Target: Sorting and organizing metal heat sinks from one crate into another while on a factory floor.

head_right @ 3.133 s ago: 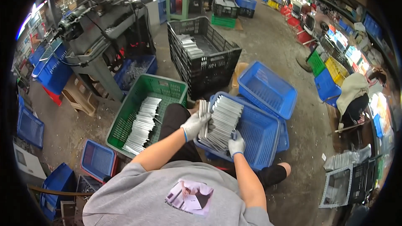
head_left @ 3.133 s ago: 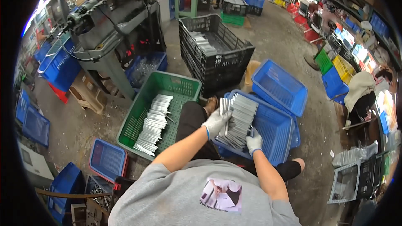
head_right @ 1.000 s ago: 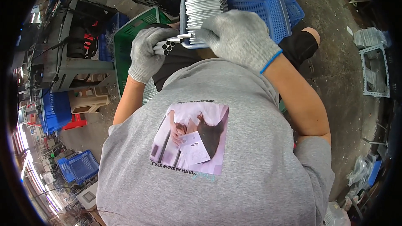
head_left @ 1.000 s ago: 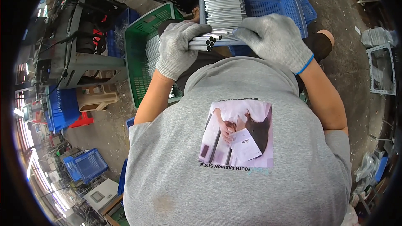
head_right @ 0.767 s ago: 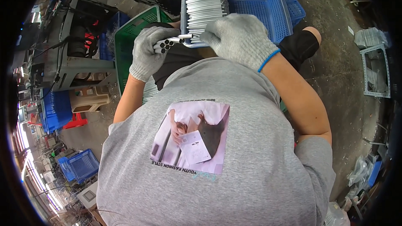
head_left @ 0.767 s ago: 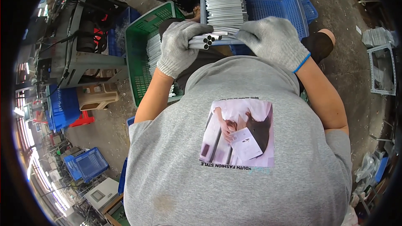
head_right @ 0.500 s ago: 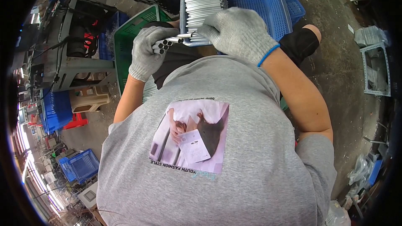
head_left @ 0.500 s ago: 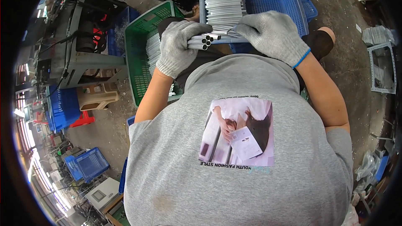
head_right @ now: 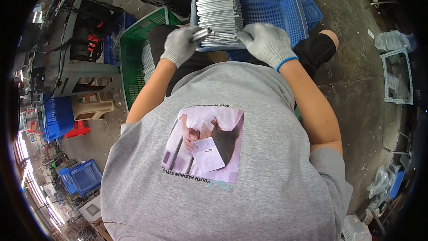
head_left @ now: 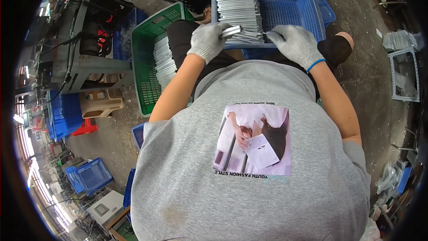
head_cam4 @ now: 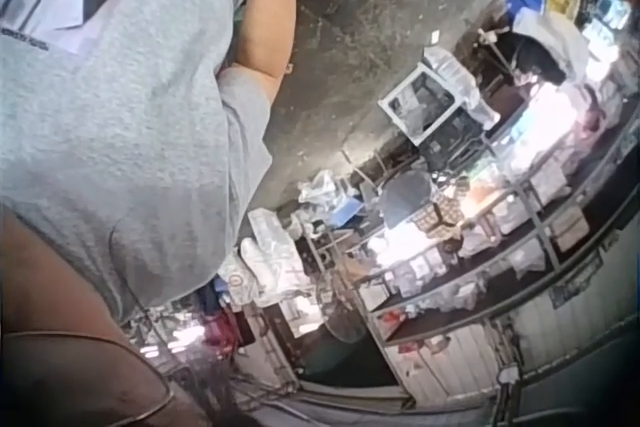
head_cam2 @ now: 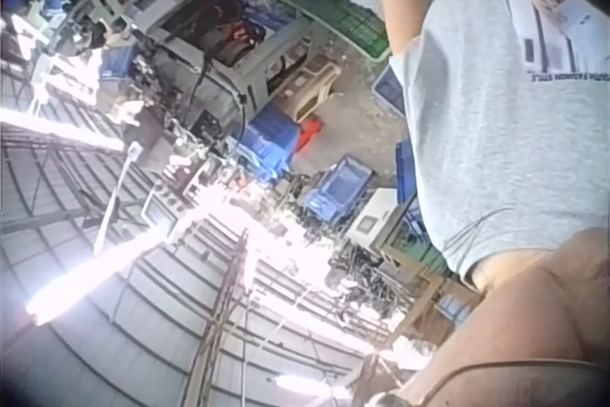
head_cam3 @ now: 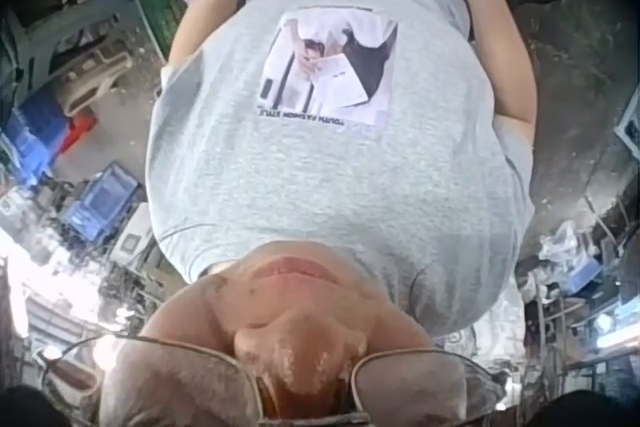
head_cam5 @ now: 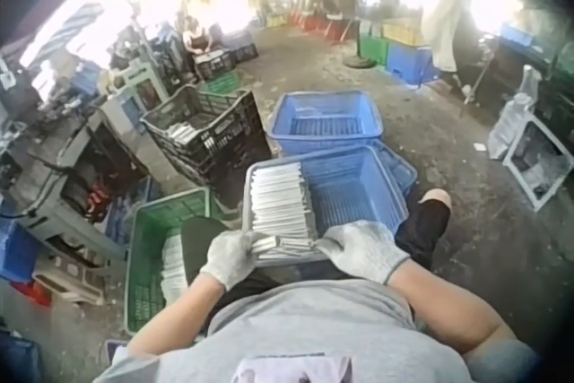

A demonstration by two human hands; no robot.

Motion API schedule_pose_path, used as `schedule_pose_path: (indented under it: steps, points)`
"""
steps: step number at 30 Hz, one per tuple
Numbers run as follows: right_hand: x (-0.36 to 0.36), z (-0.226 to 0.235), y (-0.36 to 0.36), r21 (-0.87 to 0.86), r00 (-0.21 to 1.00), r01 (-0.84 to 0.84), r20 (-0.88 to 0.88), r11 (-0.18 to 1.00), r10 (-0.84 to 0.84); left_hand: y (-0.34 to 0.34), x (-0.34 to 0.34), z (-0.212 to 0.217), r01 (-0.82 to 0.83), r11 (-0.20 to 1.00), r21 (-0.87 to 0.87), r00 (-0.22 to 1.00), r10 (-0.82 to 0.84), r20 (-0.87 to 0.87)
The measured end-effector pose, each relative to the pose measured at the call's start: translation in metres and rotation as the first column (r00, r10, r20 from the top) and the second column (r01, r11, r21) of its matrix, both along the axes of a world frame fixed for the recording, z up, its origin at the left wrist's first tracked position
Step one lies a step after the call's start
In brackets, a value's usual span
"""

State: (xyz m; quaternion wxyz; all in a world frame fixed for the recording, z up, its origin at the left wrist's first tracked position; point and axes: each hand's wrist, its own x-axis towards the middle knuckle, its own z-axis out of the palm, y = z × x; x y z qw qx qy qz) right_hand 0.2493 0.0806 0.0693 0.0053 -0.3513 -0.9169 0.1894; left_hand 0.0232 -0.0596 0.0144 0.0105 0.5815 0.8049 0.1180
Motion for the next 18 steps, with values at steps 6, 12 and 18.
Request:
schedule_pose_path:
  steps: [6, 12, 18]
  points:
    - [0.017, -0.032, 0.005, -0.026, 1.000, 0.023, 0.015, 0.999, -0.023, 0.033, 0.006, -0.042, -0.006, 0.977, -0.215, 0.999, -0.005, -0.053]
    - [0.012, -0.022, -0.004, -0.027, 0.999, 0.042, -0.003, 0.999, -0.042, 0.038, 0.004, -0.056, 0.048, 0.978, -0.201, 0.996, -0.063, -0.068]
    - [0.010, 0.003, -0.014, -0.049, 0.996, 0.002, -0.085, 0.999, -0.006, 0.011, -0.004, -0.025, 0.055, 0.998, 0.009, 0.950, -0.055, 0.309]
